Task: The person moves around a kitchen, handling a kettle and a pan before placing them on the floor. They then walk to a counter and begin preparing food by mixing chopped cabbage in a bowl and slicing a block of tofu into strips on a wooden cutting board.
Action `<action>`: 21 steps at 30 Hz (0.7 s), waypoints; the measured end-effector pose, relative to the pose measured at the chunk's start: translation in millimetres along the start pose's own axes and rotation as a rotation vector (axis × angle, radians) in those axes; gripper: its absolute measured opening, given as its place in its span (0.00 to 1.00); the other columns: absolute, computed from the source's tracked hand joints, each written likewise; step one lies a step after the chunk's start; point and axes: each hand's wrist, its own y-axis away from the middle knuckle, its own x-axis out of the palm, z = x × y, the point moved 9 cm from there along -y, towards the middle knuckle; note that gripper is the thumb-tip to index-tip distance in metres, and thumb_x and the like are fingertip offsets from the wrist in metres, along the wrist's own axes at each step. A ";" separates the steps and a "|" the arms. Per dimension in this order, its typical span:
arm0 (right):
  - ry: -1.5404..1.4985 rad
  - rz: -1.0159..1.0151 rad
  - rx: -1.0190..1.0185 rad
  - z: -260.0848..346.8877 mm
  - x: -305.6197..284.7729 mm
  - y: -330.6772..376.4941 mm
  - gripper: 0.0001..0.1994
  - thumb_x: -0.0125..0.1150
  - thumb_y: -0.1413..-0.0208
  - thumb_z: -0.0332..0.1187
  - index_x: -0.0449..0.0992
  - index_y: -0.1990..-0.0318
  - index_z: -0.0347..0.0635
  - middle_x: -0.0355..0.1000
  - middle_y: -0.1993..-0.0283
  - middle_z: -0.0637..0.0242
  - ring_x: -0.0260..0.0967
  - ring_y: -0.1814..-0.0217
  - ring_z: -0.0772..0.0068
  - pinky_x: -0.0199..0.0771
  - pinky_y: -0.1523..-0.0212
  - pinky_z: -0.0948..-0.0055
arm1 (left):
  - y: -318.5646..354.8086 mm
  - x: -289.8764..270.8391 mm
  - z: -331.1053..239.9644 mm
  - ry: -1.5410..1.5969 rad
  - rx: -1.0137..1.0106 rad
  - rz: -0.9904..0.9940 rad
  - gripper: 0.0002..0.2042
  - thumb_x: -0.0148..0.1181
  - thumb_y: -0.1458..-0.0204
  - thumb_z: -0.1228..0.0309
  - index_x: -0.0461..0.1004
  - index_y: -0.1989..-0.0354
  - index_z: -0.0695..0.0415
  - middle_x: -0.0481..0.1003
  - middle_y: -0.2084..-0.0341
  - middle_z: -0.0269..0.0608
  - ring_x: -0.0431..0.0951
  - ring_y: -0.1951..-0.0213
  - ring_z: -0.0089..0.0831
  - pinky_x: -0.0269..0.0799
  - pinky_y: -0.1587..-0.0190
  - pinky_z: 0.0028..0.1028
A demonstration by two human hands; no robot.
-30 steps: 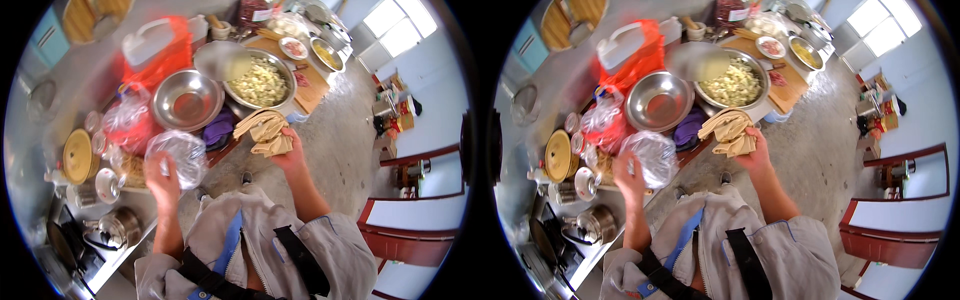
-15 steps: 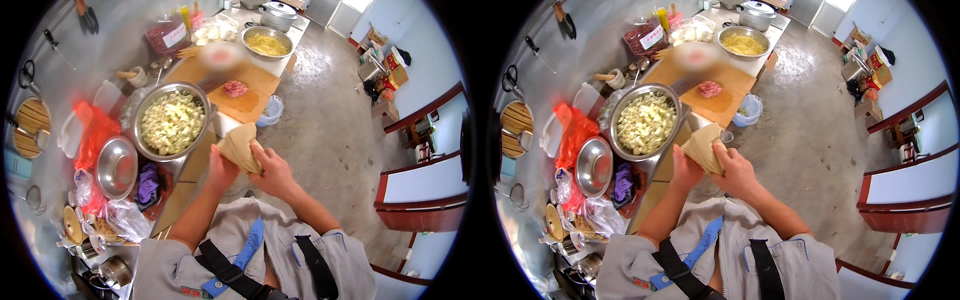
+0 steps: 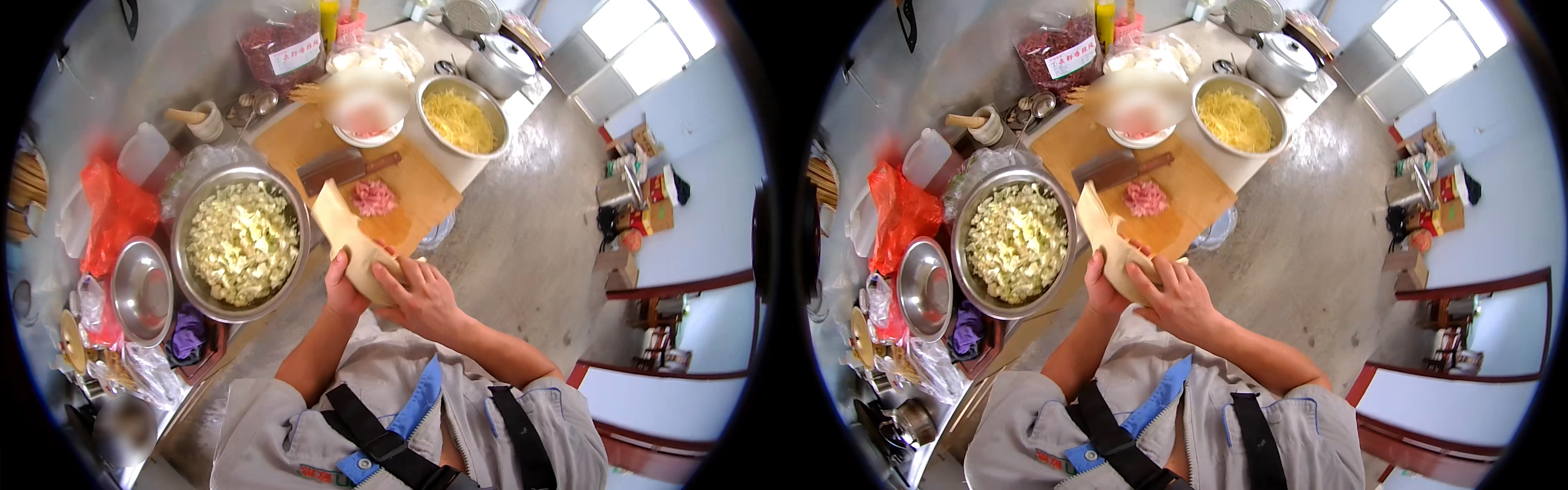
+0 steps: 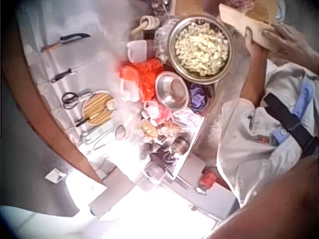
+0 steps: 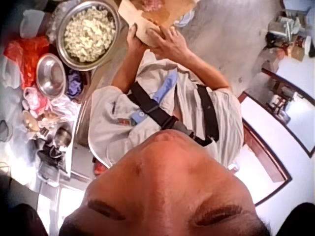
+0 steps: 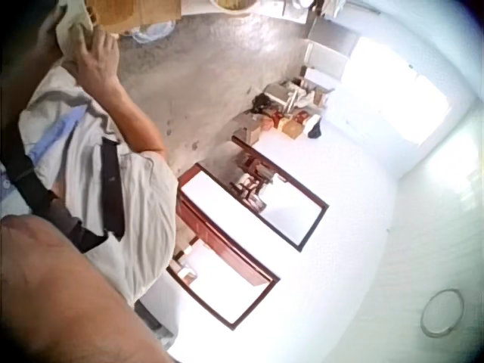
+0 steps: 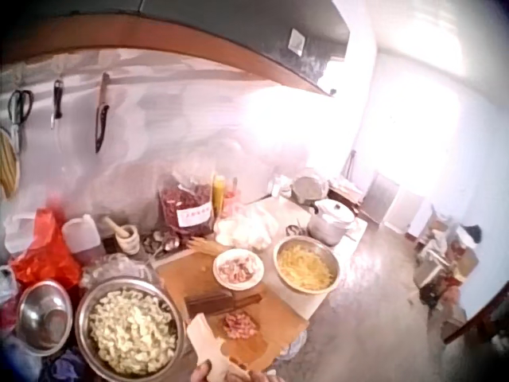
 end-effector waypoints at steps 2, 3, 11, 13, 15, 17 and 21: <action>-0.204 0.039 0.029 -36.5 -1.8 -11.0 0.31 0.74 0.52 0.39 0.72 0.39 0.45 0.72 0.46 0.54 0.75 0.50 0.51 0.77 0.52 0.57 | -17.2 -7.2 -8.7 -0.027 0.020 -0.136 0.30 0.60 0.44 0.52 0.68 0.40 0.63 0.74 0.46 0.52 0.73 0.41 0.50 0.66 0.34 0.50; -0.327 -0.072 0.050 -65.8 -12.2 -24.0 0.24 0.71 0.46 0.38 0.75 0.43 0.42 0.75 0.47 0.54 0.77 0.48 0.49 0.78 0.50 0.57 | -26.8 -8.0 -14.7 -0.033 0.060 -0.188 0.30 0.60 0.45 0.52 0.69 0.41 0.64 0.75 0.47 0.53 0.74 0.41 0.50 0.66 0.34 0.51; -0.011 0.137 -0.178 -273.8 191.4 -126.8 0.27 0.53 0.41 0.27 0.64 0.32 0.44 0.69 0.38 0.54 0.69 0.39 0.50 0.71 0.41 0.52 | -14.2 18.7 -41.8 -0.242 0.296 -0.423 0.28 0.66 0.55 0.62 0.72 0.43 0.58 0.78 0.53 0.55 0.76 0.46 0.55 0.68 0.36 0.51; 0.103 0.454 -0.175 -300.5 252.6 -147.6 0.26 0.51 0.40 0.27 0.64 0.32 0.43 0.68 0.38 0.55 0.67 0.36 0.51 0.69 0.40 0.52 | -5.3 30.4 -33.9 -0.224 0.405 -0.459 0.27 0.66 0.55 0.62 0.72 0.44 0.55 0.79 0.53 0.54 0.77 0.47 0.54 0.68 0.36 0.52; 0.168 0.604 -0.242 -306.7 283.4 -157.0 0.26 0.49 0.38 0.27 0.63 0.31 0.43 0.68 0.40 0.55 0.67 0.36 0.52 0.69 0.39 0.52 | 5.8 43.7 -23.5 -0.220 0.503 -0.512 0.26 0.65 0.54 0.63 0.72 0.44 0.53 0.79 0.53 0.50 0.78 0.48 0.51 0.67 0.36 0.54; 0.197 0.601 -0.367 -300.6 291.4 -166.4 0.26 0.52 0.39 0.30 0.64 0.32 0.42 0.70 0.43 0.54 0.69 0.38 0.50 0.71 0.41 0.54 | 14.7 51.9 -14.2 -0.256 0.622 -0.564 0.25 0.64 0.53 0.62 0.72 0.43 0.52 0.80 0.54 0.45 0.79 0.50 0.47 0.64 0.34 0.58; -0.119 0.477 -0.280 -306.1 270.0 -166.6 0.24 0.61 0.43 0.40 0.70 0.40 0.44 0.74 0.49 0.51 0.73 0.44 0.47 0.76 0.49 0.54 | 21.2 54.1 3.3 -0.266 0.788 -0.630 0.25 0.63 0.50 0.62 0.71 0.42 0.52 0.80 0.53 0.45 0.80 0.50 0.46 0.64 0.34 0.60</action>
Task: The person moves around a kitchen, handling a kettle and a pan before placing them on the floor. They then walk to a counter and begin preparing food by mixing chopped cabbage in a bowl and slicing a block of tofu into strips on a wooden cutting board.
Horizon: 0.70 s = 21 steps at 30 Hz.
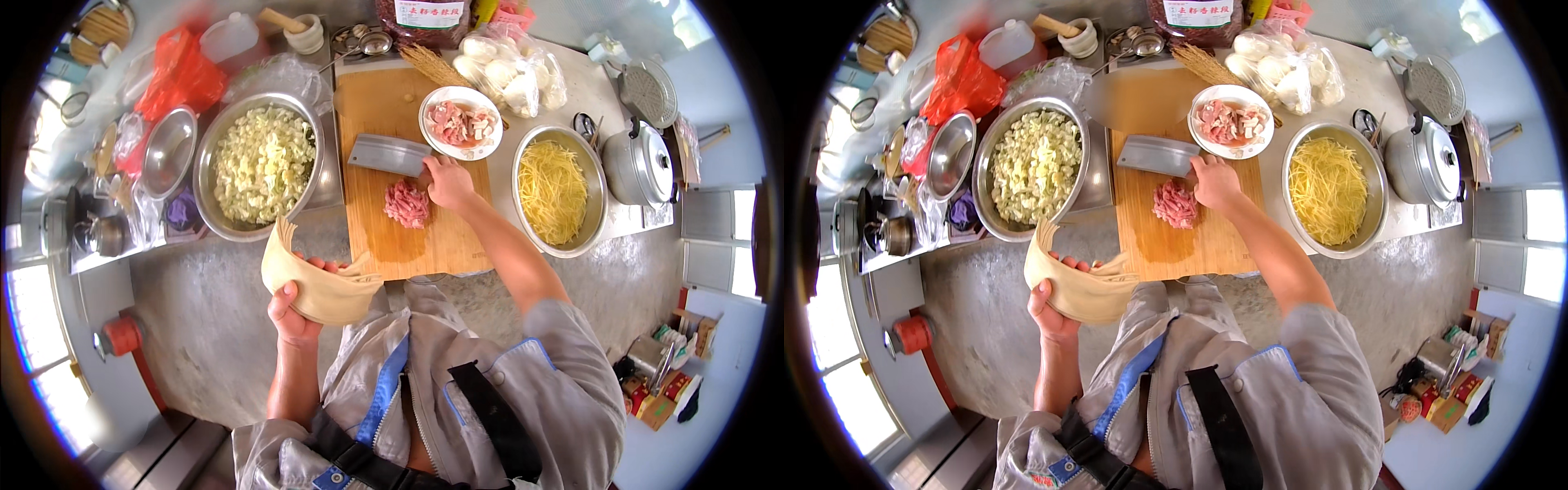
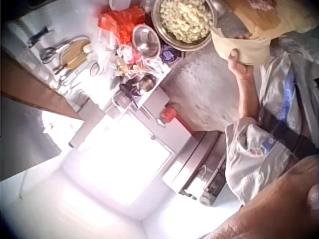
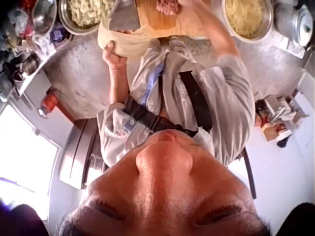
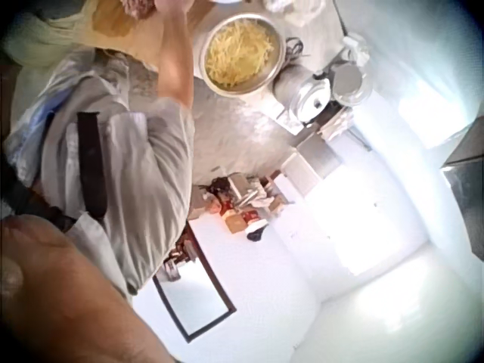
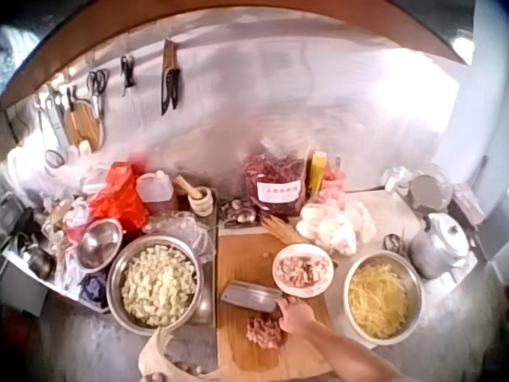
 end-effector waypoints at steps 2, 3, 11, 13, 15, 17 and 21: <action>-0.093 0.088 0.056 10.5 -25.4 31.4 0.20 0.60 0.42 0.44 0.73 0.45 0.45 0.76 0.54 0.51 0.76 0.51 0.46 0.77 0.53 0.53 | 6.5 4.1 3.8 0.018 0.050 -0.015 0.24 0.63 0.49 0.63 0.71 0.42 0.53 0.80 0.53 0.46 0.79 0.49 0.47 0.64 0.34 0.59; -0.135 0.127 0.091 14.3 -38.0 49.4 0.18 0.59 0.41 0.45 0.75 0.48 0.46 0.76 0.56 0.51 0.77 0.54 0.46 0.78 0.55 0.52 | 7.7 5.1 7.0 0.034 0.058 -0.016 0.24 0.63 0.49 0.63 0.71 0.42 0.53 0.80 0.53 0.47 0.79 0.49 0.47 0.64 0.35 0.59; -0.044 0.219 -0.116 -1.7 -17.4 131.9 0.14 0.56 0.39 0.47 0.77 0.61 0.46 0.79 0.62 0.57 0.79 0.63 0.49 0.78 0.63 0.50 | 22.9 -0.1 31.6 0.020 0.007 -0.120 0.24 0.65 0.50 0.64 0.71 0.43 0.55 0.79 0.52 0.48 0.78 0.47 0.49 0.69 0.36 0.53; -0.016 0.245 -0.100 -7.8 -15.5 106.4 0.14 0.56 0.39 0.47 0.77 0.63 0.46 0.79 0.63 0.57 0.79 0.63 0.49 0.78 0.63 0.49 | 27.7 -4.4 35.3 0.014 0.005 -0.118 0.24 0.65 0.50 0.64 0.72 0.43 0.54 0.79 0.51 0.47 0.77 0.47 0.49 0.69 0.37 0.52; -0.001 0.234 -0.125 -8.5 -19.5 77.3 0.14 0.55 0.40 0.46 0.76 0.64 0.45 0.79 0.64 0.56 0.78 0.63 0.49 0.77 0.62 0.49 | 29.4 -5.5 35.3 0.000 -0.005 -0.124 0.24 0.65 0.50 0.64 0.72 0.44 0.54 0.78 0.51 0.47 0.77 0.47 0.49 0.70 0.38 0.52; 0.013 0.198 -0.222 -2.1 -20.1 50.7 0.13 0.56 0.41 0.45 0.76 0.64 0.44 0.79 0.65 0.55 0.78 0.62 0.48 0.77 0.62 0.48 | 35.6 -8.9 35.3 -0.005 0.000 -0.154 0.24 0.66 0.51 0.64 0.72 0.44 0.54 0.78 0.52 0.47 0.77 0.47 0.50 0.71 0.39 0.53; -0.018 0.147 -0.127 -14.7 -28.5 -2.8 0.14 0.55 0.42 0.44 0.75 0.64 0.43 0.78 0.67 0.54 0.77 0.61 0.47 0.75 0.61 0.47 | 42.3 -8.9 33.1 -0.023 0.002 -0.175 0.26 0.66 0.51 0.63 0.72 0.44 0.59 0.78 0.52 0.50 0.78 0.46 0.50 0.72 0.39 0.50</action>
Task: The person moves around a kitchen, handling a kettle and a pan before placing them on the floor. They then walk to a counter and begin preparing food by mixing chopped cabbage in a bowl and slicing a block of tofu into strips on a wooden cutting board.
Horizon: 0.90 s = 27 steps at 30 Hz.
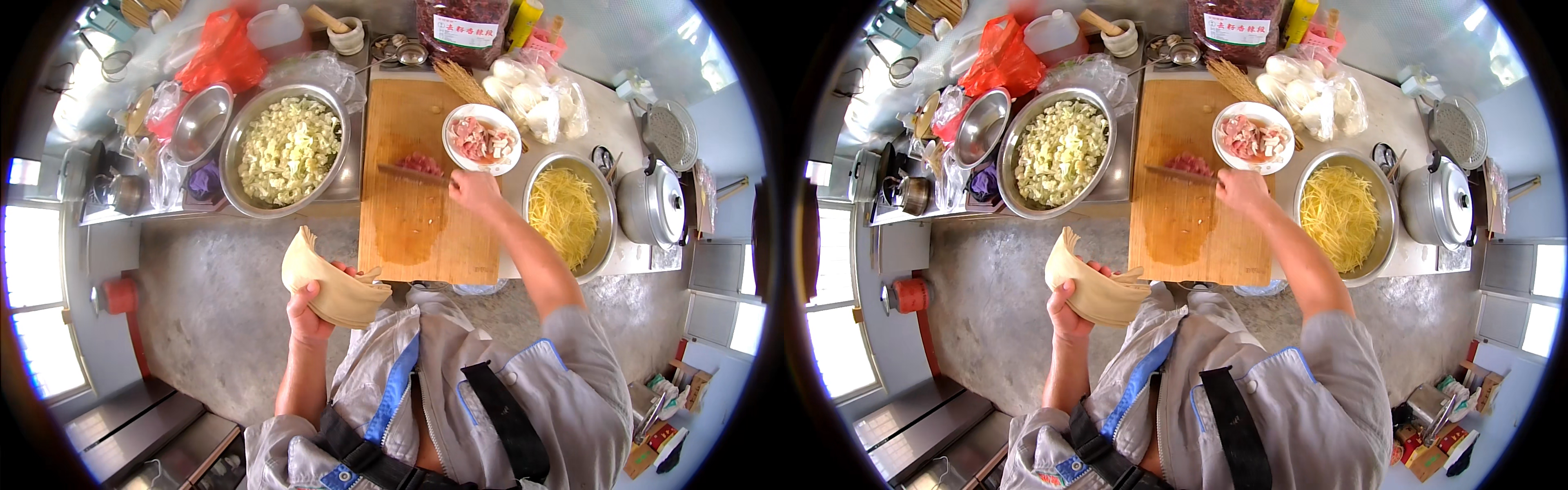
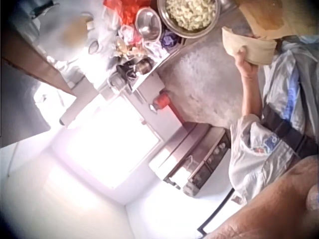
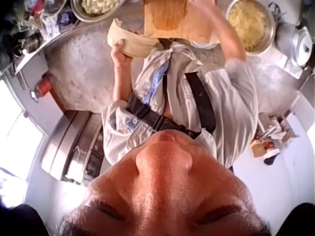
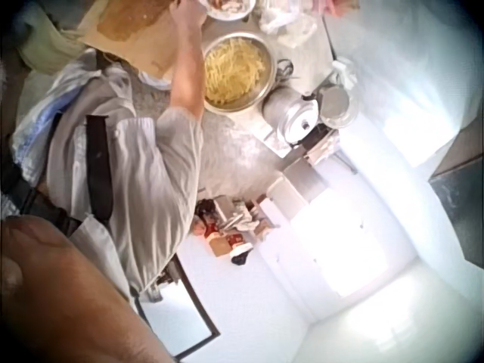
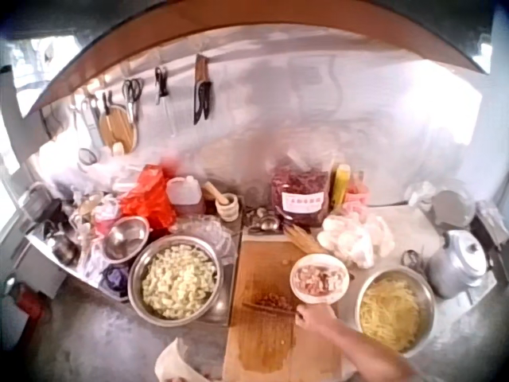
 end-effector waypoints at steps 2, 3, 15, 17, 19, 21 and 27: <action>-0.021 -0.018 -0.003 -6.0 -8.6 -10.6 0.14 0.56 0.42 0.45 0.75 0.64 0.43 0.78 0.67 0.54 0.77 0.61 0.47 0.75 0.61 0.47 | 0.1 0.4 -0.8 -0.023 -0.011 0.000 0.26 0.66 0.51 0.62 0.72 0.44 0.61 0.78 0.52 0.50 0.78 0.46 0.50 0.72 0.39 0.50; -0.015 -0.021 -0.004 -5.7 -8.3 -8.2 0.14 0.56 0.43 0.45 0.75 0.65 0.43 0.77 0.68 0.54 0.76 0.63 0.45 0.75 0.63 0.47 | 0.4 0.6 -1.9 -0.035 -0.017 -0.005 0.26 0.66 0.51 0.62 0.72 0.44 0.61 0.78 0.52 0.50 0.78 0.46 0.50 0.72 0.39 0.50; 0.004 0.106 0.015 4.7 18.3 57.3 0.14 0.58 0.45 0.46 0.77 0.68 0.46 0.78 0.71 0.57 0.78 0.66 0.50 0.77 0.64 0.51 | -32.9 9.7 -8.4 -0.254 -0.198 0.077 0.30 0.67 0.52 0.70 0.68 0.39 0.60 0.78 0.51 0.47 0.79 0.48 0.46 0.77 0.44 0.47; -0.010 -0.011 0.047 -4.4 4.8 27.8 0.14 0.57 0.44 0.46 0.77 0.68 0.45 0.78 0.70 0.56 0.78 0.65 0.48 0.77 0.63 0.50 | -39.1 4.3 -6.9 -0.351 -0.235 0.024 0.30 0.66 0.52 0.73 0.68 0.38 0.61 0.78 0.51 0.45 0.80 0.49 0.43 0.78 0.44 0.44; -0.036 -0.078 0.091 -5.5 -10.2 20.6 0.14 0.56 0.43 0.45 0.76 0.68 0.44 0.78 0.70 0.56 0.78 0.65 0.48 0.76 0.63 0.49 | -45.8 4.0 -4.3 -0.426 -0.293 0.046 0.29 0.66 0.52 0.75 0.68 0.38 0.62 0.79 0.51 0.44 0.81 0.51 0.40 0.78 0.45 0.41; -0.079 -0.140 0.129 -6.2 -17.5 27.6 0.15 0.56 0.43 0.45 0.76 0.69 0.42 0.78 0.70 0.55 0.78 0.64 0.47 0.76 0.63 0.49 | -53.3 8.2 -4.8 -0.510 -0.342 0.091 0.30 0.66 0.52 0.76 0.68 0.38 0.62 0.79 0.52 0.43 0.81 0.52 0.38 0.78 0.45 0.40; -0.538 -0.191 0.530 -13.0 18.9 160.9 0.16 0.65 0.44 0.45 0.76 0.69 0.39 0.76 0.72 0.53 0.77 0.68 0.50 0.73 0.67 0.53 | -81.3 41.0 4.6 -0.753 -0.379 0.358 0.34 0.67 0.52 0.76 0.63 0.33 0.61 0.77 0.48 0.42 0.78 0.46 0.34 0.75 0.42 0.37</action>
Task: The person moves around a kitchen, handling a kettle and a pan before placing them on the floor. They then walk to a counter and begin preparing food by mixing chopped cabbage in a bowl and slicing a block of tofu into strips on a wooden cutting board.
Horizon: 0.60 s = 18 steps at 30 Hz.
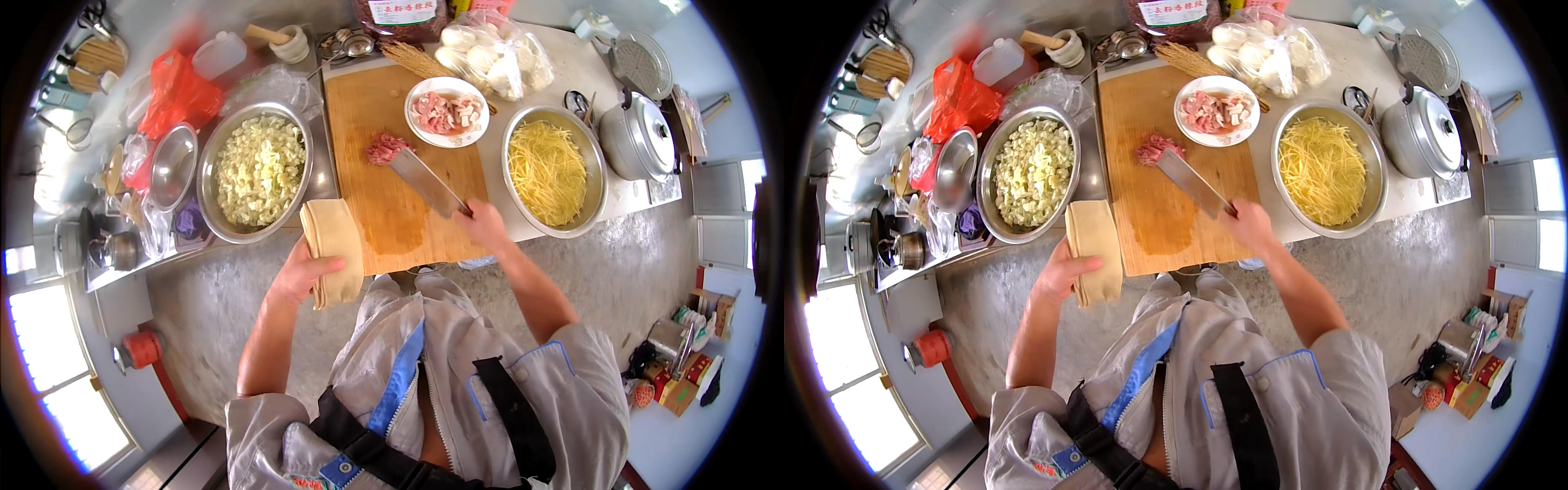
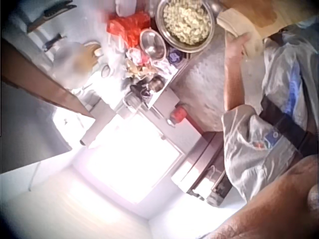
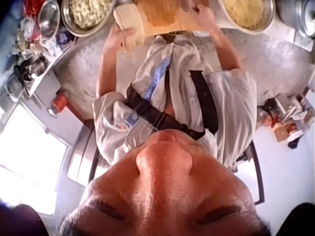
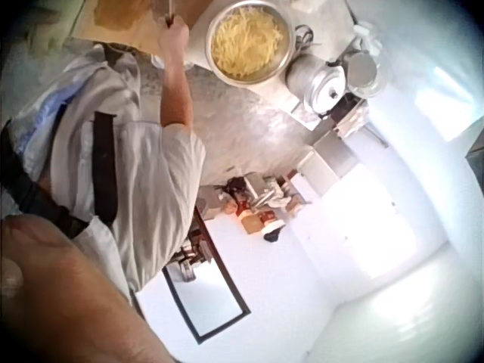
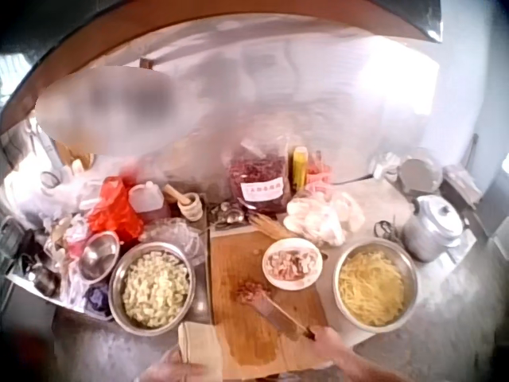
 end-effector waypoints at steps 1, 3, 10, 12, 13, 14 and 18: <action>-0.107 -0.044 0.064 -22.0 4.3 17.8 0.16 0.66 0.45 0.44 0.75 0.69 0.37 0.75 0.74 0.55 0.76 0.71 0.54 0.72 0.69 0.55 | -12.7 3.0 3.3 -0.059 0.015 0.031 0.35 0.68 0.52 0.76 0.62 0.32 0.61 0.76 0.47 0.41 0.77 0.44 0.33 0.74 0.41 0.36; -0.231 -0.027 0.184 -42.1 8.0 52.9 0.16 0.67 0.45 0.41 0.74 0.69 0.36 0.72 0.76 0.57 0.73 0.75 0.63 0.70 0.72 0.59 | -38.6 15.6 11.8 -0.277 -0.005 0.126 0.37 0.69 0.52 0.75 0.61 0.31 0.61 0.75 0.45 0.41 0.75 0.42 0.31 0.71 0.39 0.34; -0.511 -0.218 0.365 -58.0 4.3 119.2 0.12 0.64 0.42 0.31 0.78 0.52 0.40 0.72 0.73 0.68 0.70 0.74 0.74 0.72 0.70 0.69 | -110.0 104.8 46.2 -0.565 -0.263 0.562 0.38 0.71 0.53 0.74 0.60 0.32 0.60 0.74 0.44 0.39 0.73 0.42 0.28 0.68 0.37 0.32; -0.072 -0.396 0.202 -34.6 -21.7 121.1 0.22 0.61 0.44 0.29 0.76 0.40 0.47 0.75 0.65 0.61 0.75 0.61 0.60 0.74 0.57 0.62 | -114.0 115.5 49.8 -0.508 -0.296 0.584 0.37 0.72 0.52 0.73 0.61 0.32 0.59 0.74 0.44 0.39 0.74 0.42 0.29 0.70 0.38 0.33; 0.034 -0.413 0.167 -35.0 -23.2 117.6 0.22 0.60 0.45 0.28 0.76 0.41 0.49 0.75 0.62 0.59 0.74 0.59 0.56 0.73 0.55 0.59 | -111.6 113.2 54.4 -0.457 -0.316 0.572 0.37 0.72 0.52 0.73 0.62 0.33 0.59 0.74 0.44 0.40 0.74 0.42 0.30 0.71 0.38 0.34; 0.140 -0.423 0.132 -37.2 -20.8 109.1 0.22 0.59 0.46 0.28 0.76 0.41 0.50 0.74 0.59 0.57 0.73 0.56 0.52 0.72 0.53 0.56 | -108.6 109.4 59.2 -0.402 -0.337 0.555 0.37 0.73 0.52 0.73 0.62 0.33 0.59 0.74 0.44 0.40 0.75 0.43 0.30 0.72 0.39 0.35; 0.408 -0.476 0.009 -43.6 -10.5 75.9 0.24 0.61 0.48 0.29 0.75 0.41 0.48 0.72 0.58 0.57 0.71 0.50 0.52 0.68 0.46 0.55 | -97.5 95.7 68.6 -0.224 -0.399 0.487 0.37 0.73 0.52 0.74 0.63 0.32 0.59 0.75 0.45 0.41 0.77 0.44 0.32 0.75 0.42 0.37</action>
